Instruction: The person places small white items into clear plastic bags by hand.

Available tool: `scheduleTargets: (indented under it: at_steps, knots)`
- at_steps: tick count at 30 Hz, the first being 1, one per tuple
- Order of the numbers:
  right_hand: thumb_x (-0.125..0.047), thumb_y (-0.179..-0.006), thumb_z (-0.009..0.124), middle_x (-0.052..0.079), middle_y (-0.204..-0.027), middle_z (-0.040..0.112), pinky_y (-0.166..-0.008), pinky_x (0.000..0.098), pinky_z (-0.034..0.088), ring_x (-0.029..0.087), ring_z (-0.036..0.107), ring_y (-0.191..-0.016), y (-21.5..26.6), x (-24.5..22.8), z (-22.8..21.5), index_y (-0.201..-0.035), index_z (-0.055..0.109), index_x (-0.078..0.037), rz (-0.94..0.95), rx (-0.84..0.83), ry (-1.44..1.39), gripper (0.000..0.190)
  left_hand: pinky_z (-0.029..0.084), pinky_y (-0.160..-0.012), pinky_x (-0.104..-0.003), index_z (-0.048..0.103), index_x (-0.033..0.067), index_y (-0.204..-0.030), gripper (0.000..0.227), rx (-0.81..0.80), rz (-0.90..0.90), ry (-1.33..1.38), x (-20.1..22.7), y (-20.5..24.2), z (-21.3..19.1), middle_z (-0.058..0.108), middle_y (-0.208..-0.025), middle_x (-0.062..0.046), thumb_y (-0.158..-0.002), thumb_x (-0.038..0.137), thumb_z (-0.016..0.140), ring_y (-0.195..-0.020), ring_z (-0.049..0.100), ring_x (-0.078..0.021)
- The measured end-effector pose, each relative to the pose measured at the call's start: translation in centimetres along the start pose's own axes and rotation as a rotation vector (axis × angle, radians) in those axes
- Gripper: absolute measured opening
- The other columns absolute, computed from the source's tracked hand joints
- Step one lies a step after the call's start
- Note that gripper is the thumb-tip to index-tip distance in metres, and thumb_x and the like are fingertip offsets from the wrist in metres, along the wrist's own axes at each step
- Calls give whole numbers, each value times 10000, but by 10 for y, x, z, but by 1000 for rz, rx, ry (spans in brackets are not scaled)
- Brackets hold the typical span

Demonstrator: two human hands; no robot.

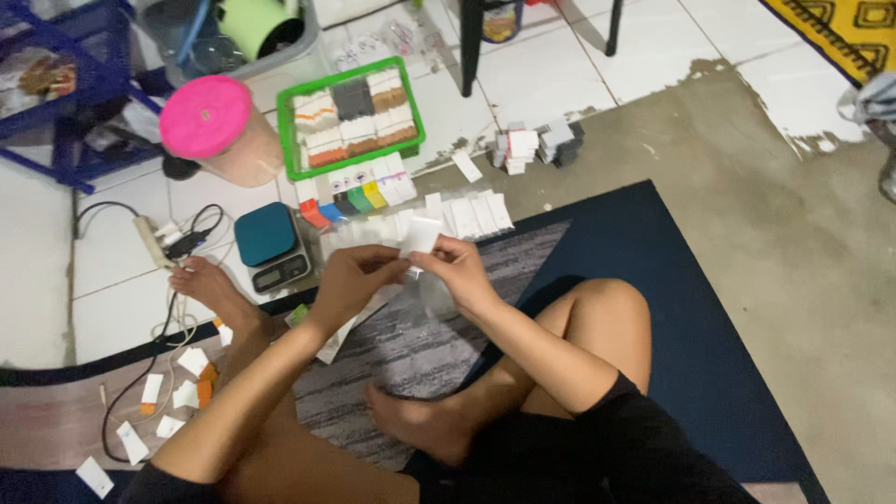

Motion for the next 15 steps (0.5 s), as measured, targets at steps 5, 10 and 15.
scheduleTargets:
  at_steps: [5,10,15]
  knots:
    - [-41,-792,815,35,-731,717,-629,185,490,30,581,-649,-9,33,-16,-915,761,-50,26,-28,-26,135,583,-759,-435,770,69,-998,183,29,-48,-84,-18,-7,1,750,-899,-168,-848,172,784,-901,723,-320]
    - [-23,-810,784,62,-912,707,-734,170,489,24,593,-724,-35,36,-46,-1178,638,-22,-185,-35,-11,395,601,-718,-433,751,-5,-995,209,-14,-75,-30,-16,-10,3,737,-880,-224,-841,134,774,-825,731,-350]
    - [-27,-799,797,39,-726,664,-678,207,485,50,570,-686,-30,23,-44,-986,738,-34,-280,5,217,197,600,-707,-429,754,-2,-982,185,-24,-68,40,-29,-17,2,739,-873,-215,-856,133,764,-810,727,-324]
Point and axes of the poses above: each hand's wrist, its own y-axis away from the middle knuckle, its own z-axis out of the palm, x = y × z, the point moved 1 cm from there along -y, towards the middle knuckle
